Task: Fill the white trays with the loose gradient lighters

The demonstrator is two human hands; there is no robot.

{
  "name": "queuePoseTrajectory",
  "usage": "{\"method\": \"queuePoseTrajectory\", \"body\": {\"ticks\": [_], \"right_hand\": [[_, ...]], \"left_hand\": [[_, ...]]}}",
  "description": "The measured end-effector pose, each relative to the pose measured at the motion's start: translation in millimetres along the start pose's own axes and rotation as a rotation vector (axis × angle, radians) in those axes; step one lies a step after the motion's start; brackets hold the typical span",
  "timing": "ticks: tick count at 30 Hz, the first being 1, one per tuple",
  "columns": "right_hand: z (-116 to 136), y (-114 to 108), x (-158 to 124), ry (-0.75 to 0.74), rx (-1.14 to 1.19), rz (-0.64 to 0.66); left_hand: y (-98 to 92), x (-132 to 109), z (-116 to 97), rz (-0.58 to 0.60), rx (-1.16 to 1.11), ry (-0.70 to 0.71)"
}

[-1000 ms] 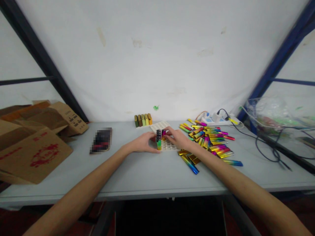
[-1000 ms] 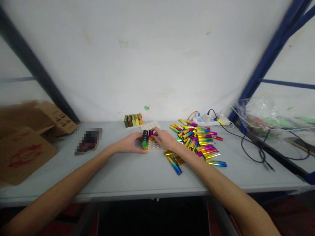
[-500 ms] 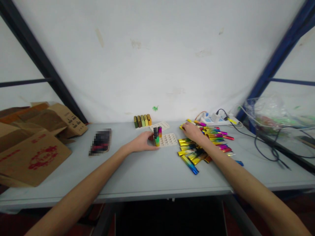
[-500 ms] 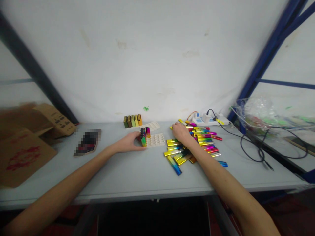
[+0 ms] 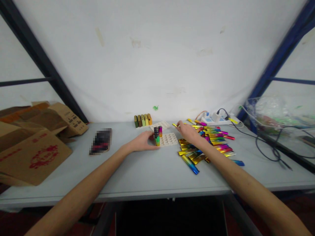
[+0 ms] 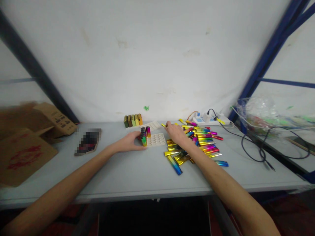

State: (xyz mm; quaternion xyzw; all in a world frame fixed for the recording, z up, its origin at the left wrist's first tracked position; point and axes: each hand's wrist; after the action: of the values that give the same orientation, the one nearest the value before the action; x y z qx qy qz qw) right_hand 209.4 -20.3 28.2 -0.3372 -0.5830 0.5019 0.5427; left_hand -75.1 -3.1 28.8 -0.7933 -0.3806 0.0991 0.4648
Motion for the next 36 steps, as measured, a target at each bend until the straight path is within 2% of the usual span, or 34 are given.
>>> {"method": "queuePoseTrajectory", "body": {"ticks": [2,7,13,17,23,27,30,36], "right_hand": [[3,-4,0,-0.021,0.109,-0.024],[9,-8,0,-0.16,0.335,-0.203],[15,-11,0,-0.19,0.638,-0.193],[17,-12,0,-0.278,0.719,-0.203],[21,-9,-3,-0.243,0.741,-0.02],[26,-8,-7,-0.247,0.821,0.004],[31,-7,-9,-0.202,0.981,0.047],[38,-1,-10,0.022,1.365,0.239]], "left_hand": [[-0.2,0,-1,0.004,-0.007,-0.005],[0.9,0,0,0.002,-0.012,-0.002],[2.5,0,4,-0.023,-0.008,0.008],[2.8,0,6,-0.027,-0.016,0.016],[2.9,0,5,-0.032,-0.02,0.027],[3.3,0,6,-0.038,-0.028,0.023],[2.8,0,5,-0.032,-0.032,0.02],[1.8,0,3,-0.016,0.007,0.035]]}}
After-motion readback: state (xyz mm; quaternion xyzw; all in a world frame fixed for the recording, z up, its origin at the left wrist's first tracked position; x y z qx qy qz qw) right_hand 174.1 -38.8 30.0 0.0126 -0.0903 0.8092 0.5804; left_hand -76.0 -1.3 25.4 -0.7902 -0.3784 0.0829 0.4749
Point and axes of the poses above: each hand's wrist, its own x-axis towards the middle knuckle, its own y-axis out of the palm, z = x × y, and after that the axes turned 2 degrees about -x, right-handed
